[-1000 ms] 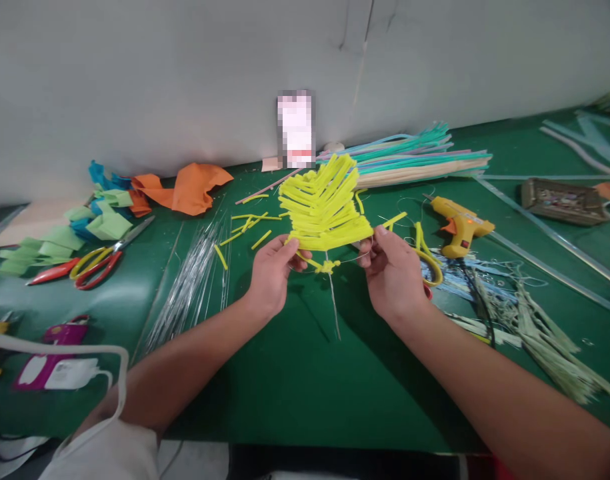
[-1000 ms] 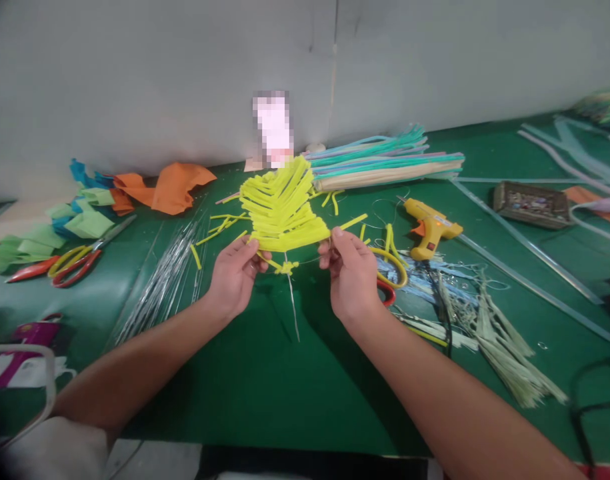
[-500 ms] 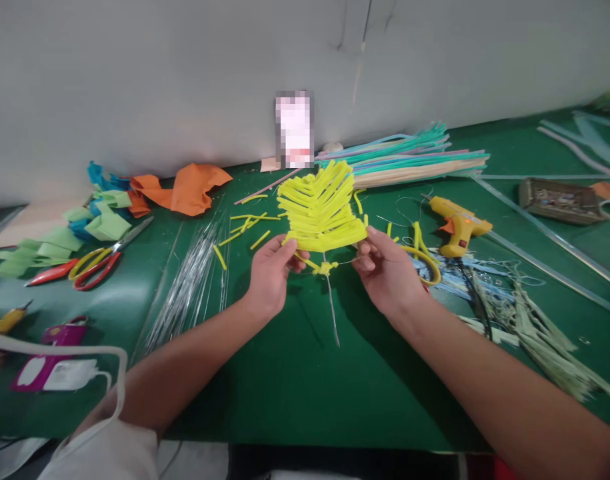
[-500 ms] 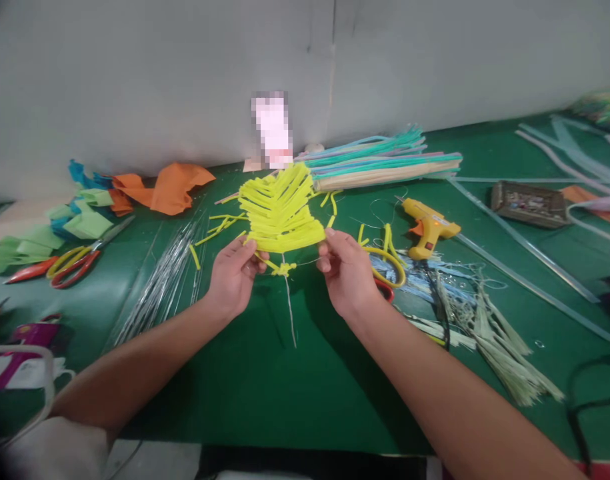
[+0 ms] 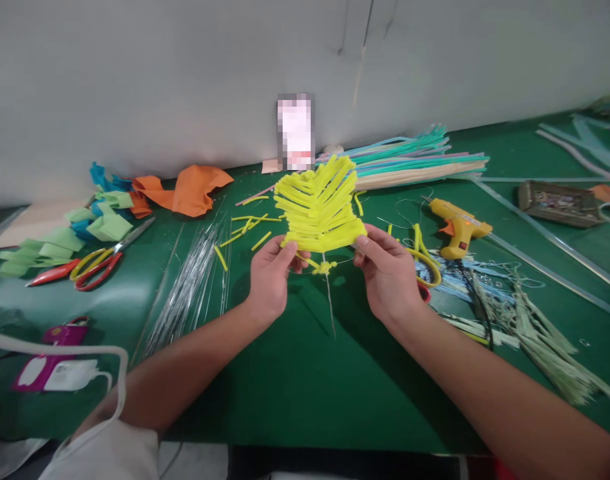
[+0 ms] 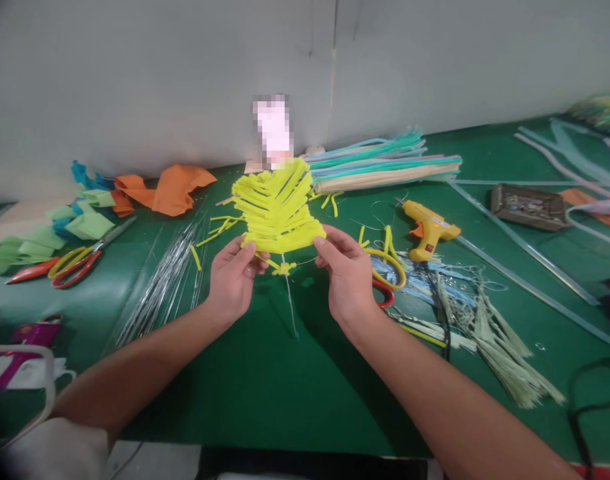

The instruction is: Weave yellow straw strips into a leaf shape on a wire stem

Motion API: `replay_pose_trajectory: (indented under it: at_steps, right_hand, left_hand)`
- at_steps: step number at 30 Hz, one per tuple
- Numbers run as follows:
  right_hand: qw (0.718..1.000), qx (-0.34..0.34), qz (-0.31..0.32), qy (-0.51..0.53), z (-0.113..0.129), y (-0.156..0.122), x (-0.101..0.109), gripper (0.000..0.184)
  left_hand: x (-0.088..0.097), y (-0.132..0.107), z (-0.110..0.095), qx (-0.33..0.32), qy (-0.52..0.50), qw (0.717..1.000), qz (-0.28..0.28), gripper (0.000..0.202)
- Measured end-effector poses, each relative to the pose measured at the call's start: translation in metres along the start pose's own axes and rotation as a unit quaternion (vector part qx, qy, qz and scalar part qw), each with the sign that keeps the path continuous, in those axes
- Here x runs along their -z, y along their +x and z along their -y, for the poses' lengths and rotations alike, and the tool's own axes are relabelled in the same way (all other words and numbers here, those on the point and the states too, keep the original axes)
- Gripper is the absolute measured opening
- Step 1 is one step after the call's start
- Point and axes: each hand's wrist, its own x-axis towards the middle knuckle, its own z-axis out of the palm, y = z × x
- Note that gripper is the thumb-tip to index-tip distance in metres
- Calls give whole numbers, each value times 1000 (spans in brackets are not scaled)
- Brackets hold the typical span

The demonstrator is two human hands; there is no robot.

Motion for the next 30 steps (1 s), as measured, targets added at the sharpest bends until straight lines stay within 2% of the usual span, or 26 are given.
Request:
replay_pose_trajectory:
  at_steps: [8, 13, 19, 26, 30]
  right_hand:
    - [999, -8, 36, -5, 7, -4, 0, 14]
    - [1000, -8, 23, -3, 5, -3, 1, 15]
    - [999, -44, 16, 22, 0, -1, 0, 20]
    - [1000, -7, 27, -7, 1, -2, 2, 18]
    - [998, -4, 68, -15, 4, -3, 3, 16]
  left_hand:
    - [1, 1, 2, 8, -4, 1000, -3, 17]
    - [0, 1, 0, 7, -4, 1000, -3, 19]
    - [0, 1, 0, 11, -9, 1000, -1, 18]
    - [3, 4, 2, 30, -3, 1000, -3, 17]
    - [3, 5, 2, 44, -18, 999, -6, 18]
